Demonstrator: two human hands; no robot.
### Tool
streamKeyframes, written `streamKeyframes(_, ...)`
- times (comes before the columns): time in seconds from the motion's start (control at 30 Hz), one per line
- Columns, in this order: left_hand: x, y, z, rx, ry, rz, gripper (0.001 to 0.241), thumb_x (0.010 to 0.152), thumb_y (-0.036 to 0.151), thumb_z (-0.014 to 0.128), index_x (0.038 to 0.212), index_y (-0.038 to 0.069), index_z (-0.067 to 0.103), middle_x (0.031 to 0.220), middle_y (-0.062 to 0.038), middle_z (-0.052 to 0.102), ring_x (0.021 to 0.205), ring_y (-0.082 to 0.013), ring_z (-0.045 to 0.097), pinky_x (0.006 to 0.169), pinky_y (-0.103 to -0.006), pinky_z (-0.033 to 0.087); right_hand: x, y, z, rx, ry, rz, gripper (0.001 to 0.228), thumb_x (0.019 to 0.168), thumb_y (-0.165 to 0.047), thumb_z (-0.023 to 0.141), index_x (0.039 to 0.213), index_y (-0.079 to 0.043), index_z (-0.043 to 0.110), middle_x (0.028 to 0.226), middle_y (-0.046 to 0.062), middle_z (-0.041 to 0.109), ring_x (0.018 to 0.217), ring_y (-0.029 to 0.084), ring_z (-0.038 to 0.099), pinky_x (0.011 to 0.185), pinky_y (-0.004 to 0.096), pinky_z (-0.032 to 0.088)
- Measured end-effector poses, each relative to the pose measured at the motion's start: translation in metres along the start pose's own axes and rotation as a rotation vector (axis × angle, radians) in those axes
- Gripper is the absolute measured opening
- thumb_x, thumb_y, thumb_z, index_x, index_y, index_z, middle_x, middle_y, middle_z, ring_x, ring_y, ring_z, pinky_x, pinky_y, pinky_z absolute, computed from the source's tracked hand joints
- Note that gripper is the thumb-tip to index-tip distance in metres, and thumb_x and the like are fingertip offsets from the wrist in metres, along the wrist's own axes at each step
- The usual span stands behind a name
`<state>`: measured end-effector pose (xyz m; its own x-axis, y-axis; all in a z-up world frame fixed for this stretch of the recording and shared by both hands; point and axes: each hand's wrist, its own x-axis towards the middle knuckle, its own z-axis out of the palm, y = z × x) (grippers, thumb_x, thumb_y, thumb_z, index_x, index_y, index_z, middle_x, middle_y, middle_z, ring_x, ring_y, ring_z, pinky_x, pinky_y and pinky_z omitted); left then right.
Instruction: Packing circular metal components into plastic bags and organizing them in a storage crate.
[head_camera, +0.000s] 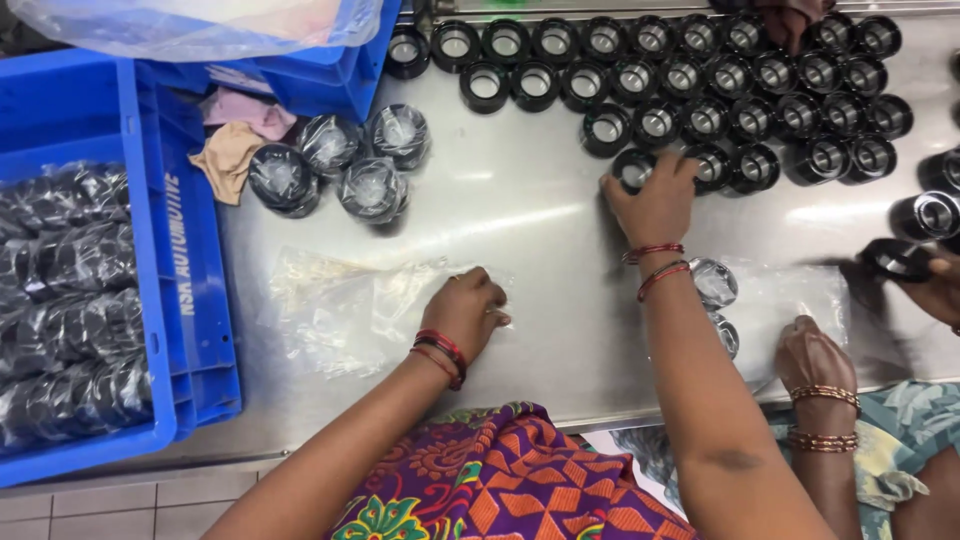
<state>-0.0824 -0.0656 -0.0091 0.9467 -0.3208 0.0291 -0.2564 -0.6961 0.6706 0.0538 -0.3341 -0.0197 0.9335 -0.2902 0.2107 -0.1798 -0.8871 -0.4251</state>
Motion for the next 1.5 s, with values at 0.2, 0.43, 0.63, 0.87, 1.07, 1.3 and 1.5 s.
streamKeyframes(0.2,0.008,-0.012,0.006,-0.060,0.067,-0.106,0.004,0.084,0.015,0.075,0.082,0.012,0.076,0.091,-0.004,0.070,0.091,-0.0291,0.067,0.082,-0.0407,0.053,-0.056,-0.003,-0.010,0.096,-0.039,-0.385,0.068,0.074,-0.031,0.089,0.127,0.000,0.061,0.122,0.022,0.058,0.111,0.041,0.055,0.097,0.047,0.047)
streamKeyframes(0.43,-0.001,-0.020,-0.022,-0.508,-0.048,-0.167,0.011,0.084,0.013,0.077,0.094,0.011,0.080,0.101,-0.003,0.076,0.092,-0.0176,0.075,0.081,-0.0313,0.061,-0.101,-0.021,-0.056,0.778,-0.817,-0.074,0.094,0.062,-0.024,0.090,0.145,-0.008,0.048,0.118,0.011,0.066,0.106,0.022,0.064,0.092,0.035,0.053)
streamKeyframes(0.63,0.000,-0.047,-0.008,-0.776,-0.020,0.014,0.019,0.084,0.008,0.081,0.104,0.007,0.080,0.118,-0.010,0.078,0.133,-0.0248,0.059,0.112,-0.0443,0.045,-0.086,-0.044,-0.047,0.753,-1.245,0.047,0.072,0.075,-0.019,0.088,0.133,-0.004,0.050,0.099,0.016,0.073,0.086,0.020,0.070,0.077,0.032,0.057)
streamKeyframes(0.87,-0.007,-0.010,-0.070,-0.564,0.229,0.150,0.006,0.090,0.013,0.076,0.093,0.009,0.078,0.112,-0.007,0.081,0.132,-0.0271,0.064,0.112,-0.0461,0.044,-0.100,-0.038,-0.002,1.308,-1.244,0.075,0.047,0.084,-0.009,0.077,0.120,-0.005,0.047,0.098,0.015,0.072,0.085,0.021,0.073,0.076,0.032,0.061)
streamKeyframes(1.07,-0.002,-0.019,-0.064,-0.893,0.404,0.035,0.009,0.101,0.016,0.066,0.101,0.008,0.069,0.111,-0.009,0.077,0.128,-0.0232,0.066,0.110,-0.0409,0.050,-0.125,-0.072,0.008,1.305,-1.065,-0.052,0.059,0.079,0.007,0.077,0.130,-0.005,0.052,0.115,0.007,0.061,0.099,0.015,0.067,0.088,0.032,0.061)
streamKeyframes(1.3,-0.002,-0.016,-0.063,-0.371,0.445,0.001,0.010,0.093,0.014,0.066,0.098,0.006,0.071,0.106,-0.009,0.078,0.121,-0.0247,0.068,0.107,-0.0441,0.045,-0.124,-0.122,-0.009,0.743,-0.528,-0.398,0.021,0.082,-0.004,0.082,0.101,0.000,0.075,0.096,0.008,0.073,0.083,0.015,0.073,0.074,0.027,0.061)
streamKeyframes(1.5,-0.005,0.006,-0.085,-0.319,0.615,0.094,0.013,0.103,0.020,0.058,0.103,0.008,0.064,0.117,-0.006,0.073,0.128,-0.0265,0.064,0.116,-0.0451,0.035,-0.106,-0.116,-0.013,0.946,-0.565,-0.480,0.055,0.078,-0.017,0.090,0.122,-0.005,0.060,0.117,0.004,0.060,0.099,0.015,0.065,0.087,0.029,0.057)
